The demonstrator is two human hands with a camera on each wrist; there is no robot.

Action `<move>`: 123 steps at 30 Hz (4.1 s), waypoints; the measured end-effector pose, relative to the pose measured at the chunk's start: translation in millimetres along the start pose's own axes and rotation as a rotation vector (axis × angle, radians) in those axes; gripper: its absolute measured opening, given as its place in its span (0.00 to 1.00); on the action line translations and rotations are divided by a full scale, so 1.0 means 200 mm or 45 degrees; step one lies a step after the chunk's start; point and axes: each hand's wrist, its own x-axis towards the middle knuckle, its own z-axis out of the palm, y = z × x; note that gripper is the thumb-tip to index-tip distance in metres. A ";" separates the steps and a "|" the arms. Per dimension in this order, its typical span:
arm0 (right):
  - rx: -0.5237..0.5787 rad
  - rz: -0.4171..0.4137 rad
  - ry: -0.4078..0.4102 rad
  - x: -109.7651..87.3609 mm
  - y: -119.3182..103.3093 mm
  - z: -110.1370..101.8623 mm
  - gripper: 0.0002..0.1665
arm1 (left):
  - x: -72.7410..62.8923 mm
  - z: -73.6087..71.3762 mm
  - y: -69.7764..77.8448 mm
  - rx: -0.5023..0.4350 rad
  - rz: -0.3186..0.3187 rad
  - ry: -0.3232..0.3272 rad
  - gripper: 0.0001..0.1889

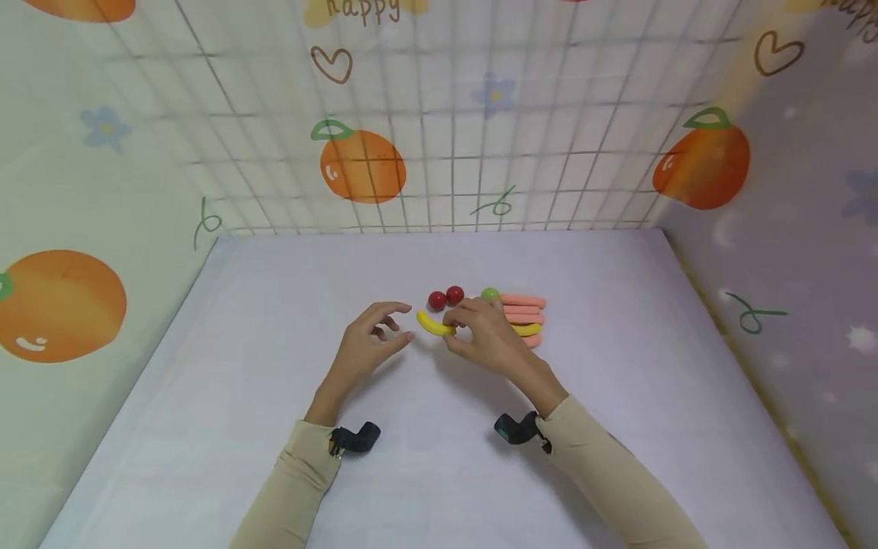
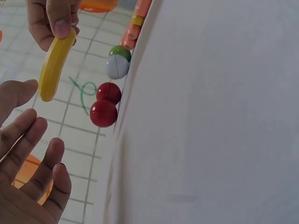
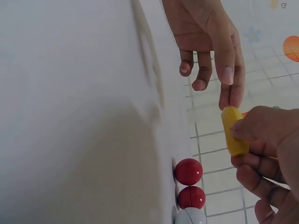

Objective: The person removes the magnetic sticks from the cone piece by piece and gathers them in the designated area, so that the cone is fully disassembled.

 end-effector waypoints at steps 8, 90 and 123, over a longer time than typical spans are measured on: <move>0.017 -0.013 0.007 -0.06 0.02 -0.02 0.09 | -0.02 0.05 0.04 -0.008 0.047 -0.043 0.23; -0.178 0.132 -0.141 -0.53 0.38 -0.21 0.18 | 0.04 0.46 0.19 -0.170 0.048 -0.310 0.23; -0.224 0.339 0.074 -0.58 0.42 -0.25 0.09 | -0.05 0.14 0.05 -0.026 -0.097 -0.187 0.18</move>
